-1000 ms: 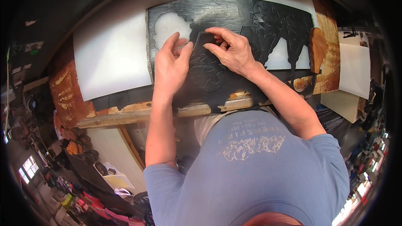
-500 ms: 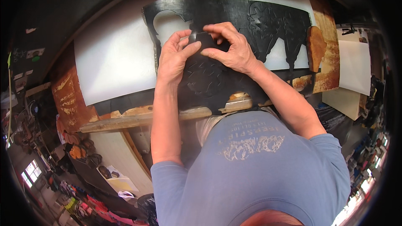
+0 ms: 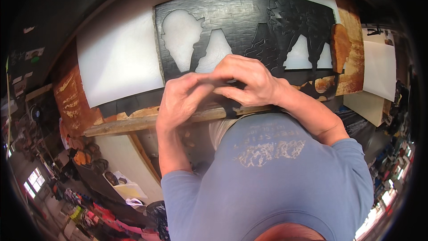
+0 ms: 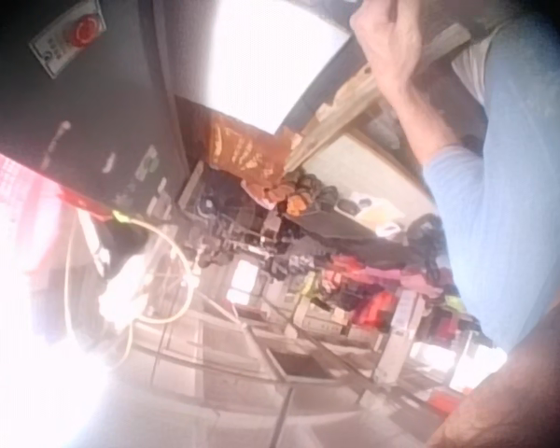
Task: The person places a black plastic bag on a table, then moves to a machine and positions a black sheet with cutouts on its surface. They use a wooden tool to press and smooth the sheet, then peel away cutout pieces and place them into a bin. The person repeats the pressing and peeling steps on the same sheet.
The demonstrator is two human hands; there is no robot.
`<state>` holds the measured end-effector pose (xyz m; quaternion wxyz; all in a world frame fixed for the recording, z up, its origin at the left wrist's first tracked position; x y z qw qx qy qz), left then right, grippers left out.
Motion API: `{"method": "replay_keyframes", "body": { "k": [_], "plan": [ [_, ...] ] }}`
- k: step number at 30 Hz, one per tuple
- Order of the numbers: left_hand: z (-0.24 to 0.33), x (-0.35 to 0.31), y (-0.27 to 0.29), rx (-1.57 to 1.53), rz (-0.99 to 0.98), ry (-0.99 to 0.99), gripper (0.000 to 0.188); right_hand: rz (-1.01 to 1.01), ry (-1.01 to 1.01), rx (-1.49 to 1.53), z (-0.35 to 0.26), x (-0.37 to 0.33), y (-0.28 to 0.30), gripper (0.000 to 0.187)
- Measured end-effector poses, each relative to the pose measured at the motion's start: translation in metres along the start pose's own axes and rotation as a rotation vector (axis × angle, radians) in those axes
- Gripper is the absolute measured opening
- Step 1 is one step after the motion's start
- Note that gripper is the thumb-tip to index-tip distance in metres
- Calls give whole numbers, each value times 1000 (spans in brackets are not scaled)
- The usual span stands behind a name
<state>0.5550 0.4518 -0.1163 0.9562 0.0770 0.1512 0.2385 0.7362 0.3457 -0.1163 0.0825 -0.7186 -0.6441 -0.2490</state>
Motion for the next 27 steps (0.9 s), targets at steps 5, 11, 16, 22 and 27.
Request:
{"method": "replay_keyframes", "body": {
  "k": [5,11,16,22,27],
  "plan": [
    [-14,-6,-5,-291,378,-117,23,-146,-688,132,16,-5,-7,48],
    [-35,24,-6,-624,488,-66,42,28,-901,362,24,-9,3,30],
    [-33,27,-22,-930,322,222,52,387,-758,418,5,-26,69,24],
    [-7,26,-63,-878,199,387,65,337,-1006,302,-1,-71,92,34],
    [2,39,-65,-715,197,426,67,488,-1047,44,4,-92,71,47]
  ]
}}
Point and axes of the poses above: each hand's wrist, its own x-axis towards the middle knuckle, its own y-axis out of the back of the hand, z = x × y, the point moved 3 cm from there along x, towards the middle knuckle, and after that the axes turned 4 degrees about x, right-handed, at the moved point
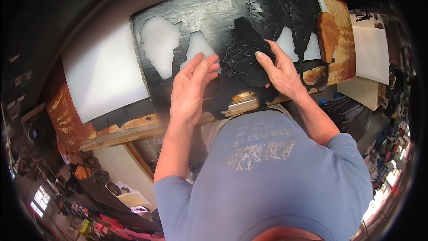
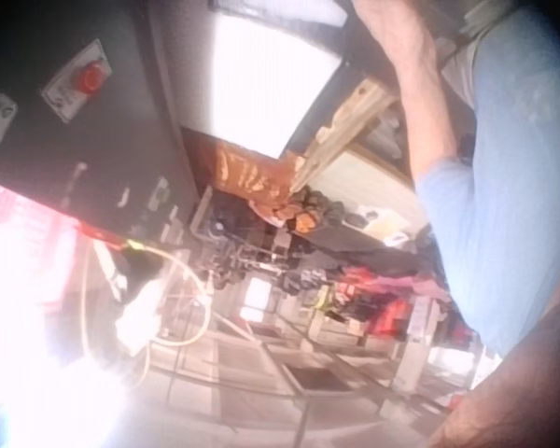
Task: The person places a black plastic bag on a table, then moves to a machine and positions a black sheet with cutouts on its surface. They use a wooden tool to press and smooth the sheet, then peel away cutout pieces and place them into a bin. The person repeats the pressing and peeling steps on the same sheet.
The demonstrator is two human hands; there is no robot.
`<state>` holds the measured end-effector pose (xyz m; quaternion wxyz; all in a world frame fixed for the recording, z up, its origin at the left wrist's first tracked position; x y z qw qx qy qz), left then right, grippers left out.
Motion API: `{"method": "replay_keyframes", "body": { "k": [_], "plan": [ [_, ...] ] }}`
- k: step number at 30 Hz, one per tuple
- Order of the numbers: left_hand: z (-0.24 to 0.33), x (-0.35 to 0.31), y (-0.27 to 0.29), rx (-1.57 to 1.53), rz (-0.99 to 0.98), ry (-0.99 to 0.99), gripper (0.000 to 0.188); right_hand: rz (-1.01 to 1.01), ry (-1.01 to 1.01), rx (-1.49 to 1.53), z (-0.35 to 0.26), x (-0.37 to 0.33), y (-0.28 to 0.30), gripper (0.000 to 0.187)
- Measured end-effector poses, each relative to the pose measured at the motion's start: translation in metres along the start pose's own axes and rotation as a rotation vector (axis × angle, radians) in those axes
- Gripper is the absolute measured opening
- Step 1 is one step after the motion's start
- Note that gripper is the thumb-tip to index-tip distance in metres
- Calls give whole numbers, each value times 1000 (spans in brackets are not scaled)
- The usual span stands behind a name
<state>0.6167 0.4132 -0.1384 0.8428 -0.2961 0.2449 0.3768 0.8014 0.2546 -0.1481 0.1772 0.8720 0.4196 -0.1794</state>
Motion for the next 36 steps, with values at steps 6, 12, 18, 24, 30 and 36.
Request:
{"method": "replay_keyframes", "body": {
  "k": [6,12,18,24,30,36],
  "plan": [
    [-10,8,-14,56,5,-149,49,172,297,-281,0,-4,0,37],
    [-9,27,-19,-98,-35,-200,18,170,288,-445,0,4,11,34],
    [-8,26,-18,-207,74,-67,33,196,305,-345,0,4,11,38],
    [3,40,-24,11,-25,-55,24,198,361,-457,-4,5,8,37],
    [-2,46,-30,111,-83,-118,20,223,460,-465,-8,4,6,41],
    [-12,47,-32,-192,-172,-73,19,197,432,-403,-13,7,10,51]
  ]
}}
Point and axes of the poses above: each hand's wrist, its own x-axis towards the middle knuckle, its own y-axis out of the back of the hand, z = x × y, the point moved 3 cm from there along x, towards the middle knuckle, and after that the axes turned 4 degrees about x, right-handed, at the moved point
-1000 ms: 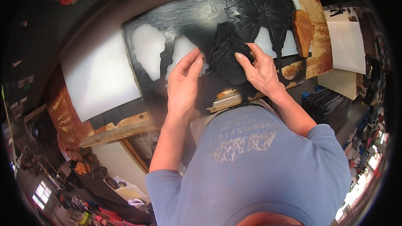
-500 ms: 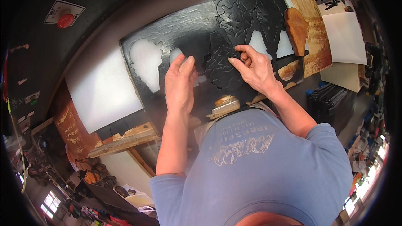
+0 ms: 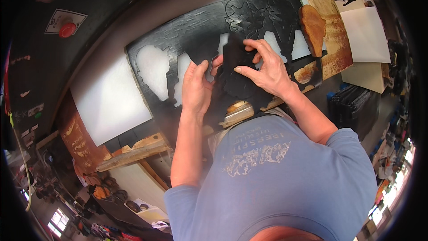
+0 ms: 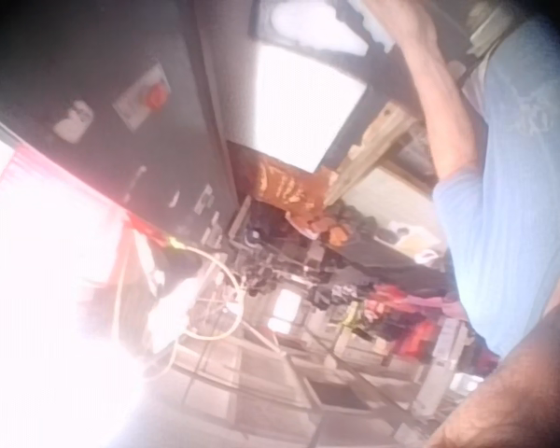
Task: The person places a black plastic bag on a table, then moves to a machine and positions a black sheet with cutouts on its surface. They use a wooden tool to press and smooth the sheet, then peel away cutout pieces and place them into a bin. The person repeats the pressing and peeling steps on the same sheet.
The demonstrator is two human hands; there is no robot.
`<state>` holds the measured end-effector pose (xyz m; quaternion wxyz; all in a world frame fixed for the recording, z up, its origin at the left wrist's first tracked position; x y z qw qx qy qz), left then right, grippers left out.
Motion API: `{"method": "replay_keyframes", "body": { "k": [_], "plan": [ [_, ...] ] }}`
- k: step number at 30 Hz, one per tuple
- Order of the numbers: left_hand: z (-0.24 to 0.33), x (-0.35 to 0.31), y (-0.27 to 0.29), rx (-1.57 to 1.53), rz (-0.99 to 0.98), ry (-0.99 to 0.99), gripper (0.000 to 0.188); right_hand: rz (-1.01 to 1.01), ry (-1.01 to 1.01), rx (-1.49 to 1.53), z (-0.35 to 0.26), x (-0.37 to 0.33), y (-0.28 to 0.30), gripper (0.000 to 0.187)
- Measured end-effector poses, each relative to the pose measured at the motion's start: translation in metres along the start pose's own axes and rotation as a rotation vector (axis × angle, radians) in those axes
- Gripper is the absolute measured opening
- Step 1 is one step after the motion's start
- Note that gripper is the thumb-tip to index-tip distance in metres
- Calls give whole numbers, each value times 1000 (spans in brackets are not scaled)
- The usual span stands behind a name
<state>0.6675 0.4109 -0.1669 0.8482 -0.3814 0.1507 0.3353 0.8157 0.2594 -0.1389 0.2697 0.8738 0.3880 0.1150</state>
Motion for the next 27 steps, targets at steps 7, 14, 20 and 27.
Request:
{"method": "replay_keyframes", "body": {
  "k": [7,14,20,27],
  "plan": [
    [-6,2,5,52,-23,-1,22,-308,256,102,-6,4,6,31],
    [-3,-31,17,98,138,-95,35,-164,18,546,-17,5,56,12],
    [18,-62,-22,741,67,-647,66,-385,353,103,-55,33,106,22],
    [13,-49,-65,883,-91,-811,30,-123,467,-68,-44,18,75,30]
  ]
}}
Point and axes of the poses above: each hand's wrist, its own x-axis towards the middle knuckle, its own y-axis out of the back of the hand, z = x × y, the point moved 3 cm from there along x, towards the middle knuckle, and after that the axes turned 4 degrees about x, right-handed, at the moved point
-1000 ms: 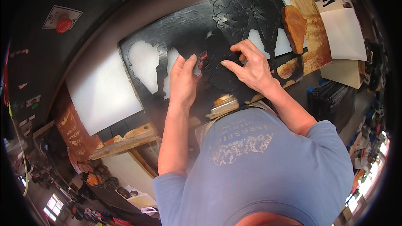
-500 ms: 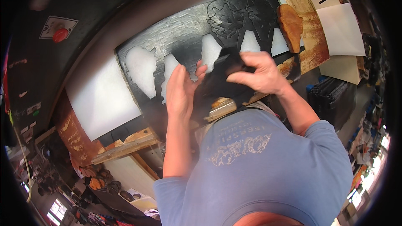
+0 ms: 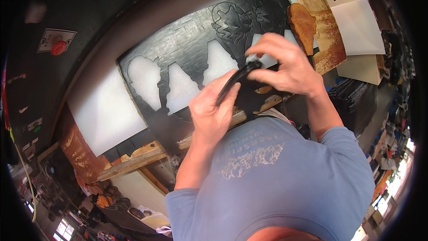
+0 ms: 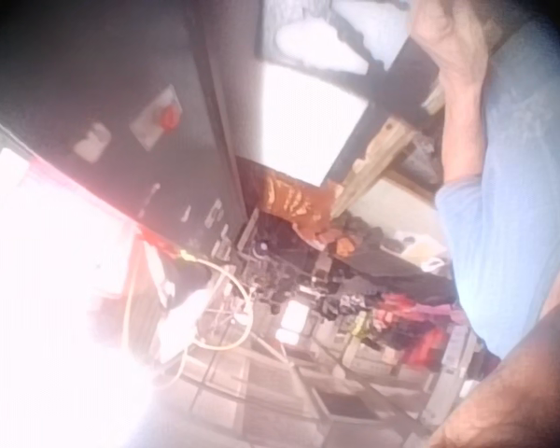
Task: The person places a black plastic bag on a table, then moves to a machine and positions a black sheet with cutouts on its surface. They use a wooden tool to press and smooth the sheet, then peel away cutout pieces and place them into a bin. The person repeats the pressing and peeling steps on the same sheet.
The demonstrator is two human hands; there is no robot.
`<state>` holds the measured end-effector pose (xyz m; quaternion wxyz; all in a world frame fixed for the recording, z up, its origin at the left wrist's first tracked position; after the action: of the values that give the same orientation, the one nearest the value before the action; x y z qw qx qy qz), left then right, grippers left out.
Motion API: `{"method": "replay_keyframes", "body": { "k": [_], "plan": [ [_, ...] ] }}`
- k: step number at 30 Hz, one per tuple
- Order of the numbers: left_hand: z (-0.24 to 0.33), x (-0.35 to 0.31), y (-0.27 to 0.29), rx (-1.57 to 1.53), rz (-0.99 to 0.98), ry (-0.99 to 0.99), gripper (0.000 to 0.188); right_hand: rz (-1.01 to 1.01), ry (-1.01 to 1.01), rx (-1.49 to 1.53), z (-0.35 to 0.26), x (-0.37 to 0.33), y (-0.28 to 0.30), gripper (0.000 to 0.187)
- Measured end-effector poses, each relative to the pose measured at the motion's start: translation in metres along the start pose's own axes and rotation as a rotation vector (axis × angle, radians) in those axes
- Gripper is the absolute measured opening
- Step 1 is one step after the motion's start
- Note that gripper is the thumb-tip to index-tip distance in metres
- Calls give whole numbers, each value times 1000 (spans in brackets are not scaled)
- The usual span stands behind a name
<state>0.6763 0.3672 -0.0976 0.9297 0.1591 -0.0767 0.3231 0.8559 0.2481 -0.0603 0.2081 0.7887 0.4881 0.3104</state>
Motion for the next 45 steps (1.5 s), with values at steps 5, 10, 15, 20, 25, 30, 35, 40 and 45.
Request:
{"method": "replay_keyframes", "body": {
  "k": [5,10,15,20,25,30,35,40,45],
  "plan": [
    [9,7,-14,241,39,-400,58,-47,-717,926,4,-38,6,47],
    [0,-2,-65,235,-90,-484,62,158,-852,1158,23,-56,-16,25],
    [-6,-20,-56,28,-66,-321,61,311,-741,838,30,-48,6,25],
    [-40,2,-38,-624,63,786,62,286,-174,-390,41,9,28,21],
    [-44,19,-31,-911,93,872,73,144,-120,-639,77,35,-27,42],
    [-51,25,-30,-923,147,881,54,116,-141,-569,76,33,-50,47],
    [-62,27,-54,-1048,185,889,72,53,-159,-526,66,42,-60,46],
    [-69,33,-70,-1254,186,734,63,-6,-292,-523,68,45,-65,62],
    [-75,38,-73,-1416,180,739,53,-28,-321,-478,71,46,-58,81]
  ]
}}
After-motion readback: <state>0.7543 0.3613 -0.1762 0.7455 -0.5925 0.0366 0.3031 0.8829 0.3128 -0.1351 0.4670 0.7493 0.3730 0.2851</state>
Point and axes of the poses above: each hand's wrist, its own x-axis towards the middle knuckle, its own y-axis out of the back of the hand, z = x × y, the point moved 3 cm from there along x, towards the middle knuckle, and after that the axes turned 4 degrees about x, right-handed, at the moved point
